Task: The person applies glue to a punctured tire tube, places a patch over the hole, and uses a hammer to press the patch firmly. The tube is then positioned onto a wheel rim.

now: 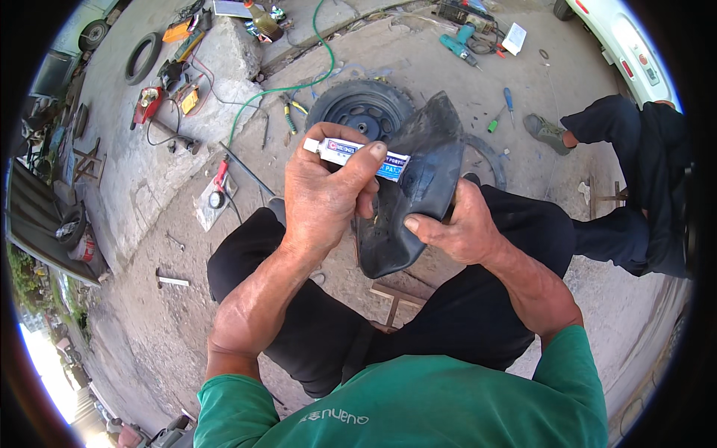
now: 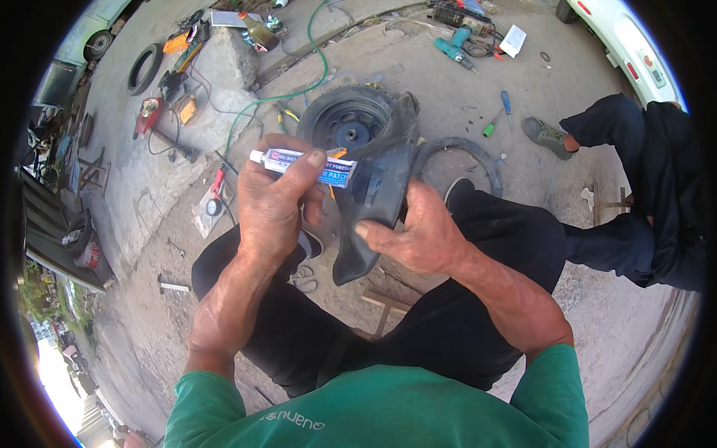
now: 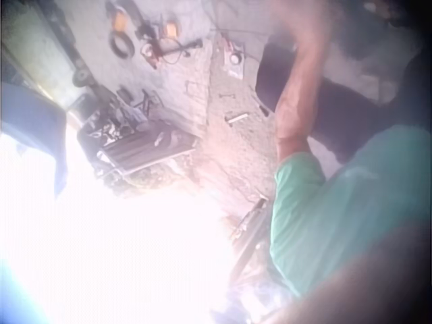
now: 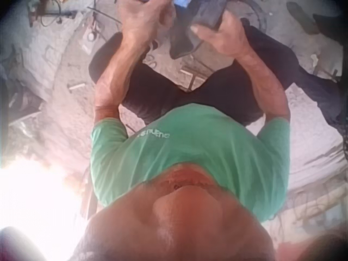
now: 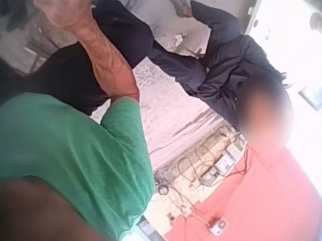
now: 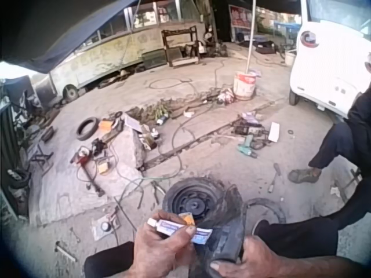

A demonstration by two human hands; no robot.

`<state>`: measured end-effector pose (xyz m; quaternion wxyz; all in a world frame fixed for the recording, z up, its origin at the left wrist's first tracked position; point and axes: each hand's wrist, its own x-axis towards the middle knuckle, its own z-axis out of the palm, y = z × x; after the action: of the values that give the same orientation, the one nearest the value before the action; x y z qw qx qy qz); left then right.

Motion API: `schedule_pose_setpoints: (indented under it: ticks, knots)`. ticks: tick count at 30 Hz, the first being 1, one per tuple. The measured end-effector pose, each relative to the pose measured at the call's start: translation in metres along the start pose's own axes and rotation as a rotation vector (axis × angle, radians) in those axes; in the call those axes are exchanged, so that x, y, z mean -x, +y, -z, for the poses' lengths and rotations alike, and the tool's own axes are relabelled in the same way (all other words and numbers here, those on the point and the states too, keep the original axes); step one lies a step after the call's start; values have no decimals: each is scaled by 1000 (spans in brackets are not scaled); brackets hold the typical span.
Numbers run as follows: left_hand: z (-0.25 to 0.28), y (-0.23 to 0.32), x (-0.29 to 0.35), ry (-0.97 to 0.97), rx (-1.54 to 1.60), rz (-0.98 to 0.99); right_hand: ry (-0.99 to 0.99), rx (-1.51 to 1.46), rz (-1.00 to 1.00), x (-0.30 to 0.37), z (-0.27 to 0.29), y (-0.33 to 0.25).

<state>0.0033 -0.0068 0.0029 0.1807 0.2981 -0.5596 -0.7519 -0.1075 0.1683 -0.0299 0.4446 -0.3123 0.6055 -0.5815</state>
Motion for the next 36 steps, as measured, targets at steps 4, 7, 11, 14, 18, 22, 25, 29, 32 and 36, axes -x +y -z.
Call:
schedule_pose_setpoints:
  ticks: [4, 7, 11, 14, 18, 22, 25, 29, 32, 36]
  knots:
    - [3, -1, -3, -3, 20, 15, -4, -23, -21, 0, -1, 0]
    - [3, -7, -6, -5, 13, 42, -5, -30, -28, 2, -2, 0]
    - [1, -7, -7, -16, 18, 82, -26, 28, -35, 2, -2, 2]
    - [-2, -5, -3, -35, 37, 84, -41, 54, -35, 1, -4, 0]
    - [2, -7, -9, 3, 49, 55, -22, 92, 11, 2, -2, 2]
    - [-3, -5, -1, -41, 38, 83, -46, 61, -25, 1, -3, 0]
    - [-4, -3, -1, -30, 11, 76, -49, 62, -29, 1, -4, -1]
    - [-3, -6, -2, -16, -1, 66, -62, 98, -35, 1, -2, 1]
    - [-9, -2, 6, -44, -5, 81, -60, 73, -10, -1, -4, -2]
    - [-8, 0, 4, -35, -23, 76, -55, 102, -19, -1, -3, -3]
